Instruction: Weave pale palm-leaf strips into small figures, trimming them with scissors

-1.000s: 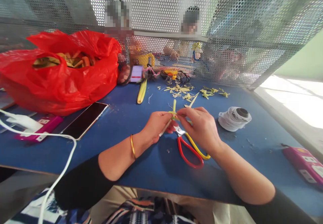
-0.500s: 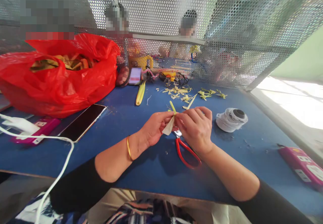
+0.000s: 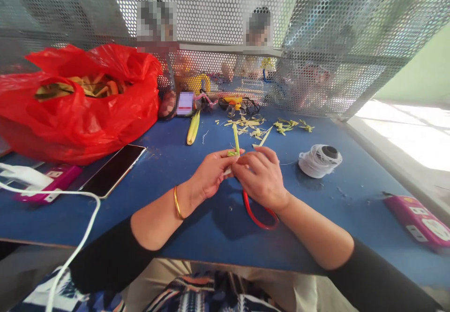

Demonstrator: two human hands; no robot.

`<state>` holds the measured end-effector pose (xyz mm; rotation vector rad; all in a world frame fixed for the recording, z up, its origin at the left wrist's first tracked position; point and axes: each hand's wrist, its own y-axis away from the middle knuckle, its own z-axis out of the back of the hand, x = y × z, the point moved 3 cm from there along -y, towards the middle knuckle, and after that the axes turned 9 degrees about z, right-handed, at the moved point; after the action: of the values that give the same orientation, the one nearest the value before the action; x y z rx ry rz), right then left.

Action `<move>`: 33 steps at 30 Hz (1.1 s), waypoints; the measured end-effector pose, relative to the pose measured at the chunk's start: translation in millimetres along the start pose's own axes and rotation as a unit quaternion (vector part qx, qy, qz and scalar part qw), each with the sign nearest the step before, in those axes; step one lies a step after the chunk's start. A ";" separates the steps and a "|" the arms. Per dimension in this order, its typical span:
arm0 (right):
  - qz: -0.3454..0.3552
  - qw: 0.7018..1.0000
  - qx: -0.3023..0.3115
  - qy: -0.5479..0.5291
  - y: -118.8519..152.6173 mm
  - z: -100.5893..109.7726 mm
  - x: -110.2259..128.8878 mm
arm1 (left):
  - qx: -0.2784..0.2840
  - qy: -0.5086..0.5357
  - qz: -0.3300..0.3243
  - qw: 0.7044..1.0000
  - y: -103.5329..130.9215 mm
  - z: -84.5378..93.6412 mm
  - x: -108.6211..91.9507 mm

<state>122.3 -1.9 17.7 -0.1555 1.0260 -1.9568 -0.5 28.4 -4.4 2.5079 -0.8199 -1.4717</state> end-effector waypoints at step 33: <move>-0.248 0.906 0.089 -0.332 -2.7 3.5 -22.4 | -0.153 -0.097 -0.069 0.981 -3.2 9.0 -9.4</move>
<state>135.5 13.7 28.0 -0.9889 0.3649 -2.1807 -10.4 37.4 -3.0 2.2582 -0.4067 -1.7556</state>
